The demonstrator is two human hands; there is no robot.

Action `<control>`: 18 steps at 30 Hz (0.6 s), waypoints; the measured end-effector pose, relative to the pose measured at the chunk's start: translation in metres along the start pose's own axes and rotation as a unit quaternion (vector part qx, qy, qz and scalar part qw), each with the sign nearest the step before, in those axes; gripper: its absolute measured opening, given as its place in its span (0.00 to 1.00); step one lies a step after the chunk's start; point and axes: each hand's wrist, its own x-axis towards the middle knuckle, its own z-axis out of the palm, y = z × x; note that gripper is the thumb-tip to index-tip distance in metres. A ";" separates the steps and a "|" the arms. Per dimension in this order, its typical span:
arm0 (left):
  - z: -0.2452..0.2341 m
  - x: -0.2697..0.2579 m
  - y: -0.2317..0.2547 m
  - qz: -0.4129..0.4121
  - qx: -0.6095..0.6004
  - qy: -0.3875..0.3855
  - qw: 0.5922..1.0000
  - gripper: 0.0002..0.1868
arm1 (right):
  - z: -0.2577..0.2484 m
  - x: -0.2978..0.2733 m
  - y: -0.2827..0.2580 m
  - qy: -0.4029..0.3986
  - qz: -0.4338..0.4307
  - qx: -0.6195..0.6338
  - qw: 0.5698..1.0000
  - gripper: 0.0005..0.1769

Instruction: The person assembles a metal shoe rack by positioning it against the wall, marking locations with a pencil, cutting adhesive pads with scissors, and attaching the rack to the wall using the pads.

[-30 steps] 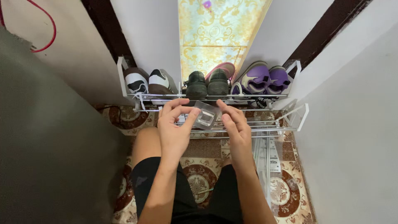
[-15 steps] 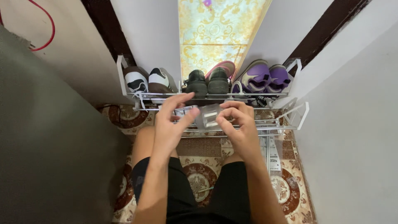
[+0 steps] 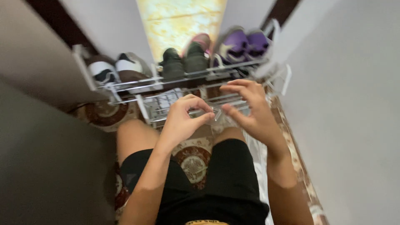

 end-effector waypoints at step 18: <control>0.244 -0.018 -0.031 -0.124 -0.292 -0.263 0.911 0.26 | -0.081 -0.424 0.119 0.344 0.540 -0.123 0.759 0.16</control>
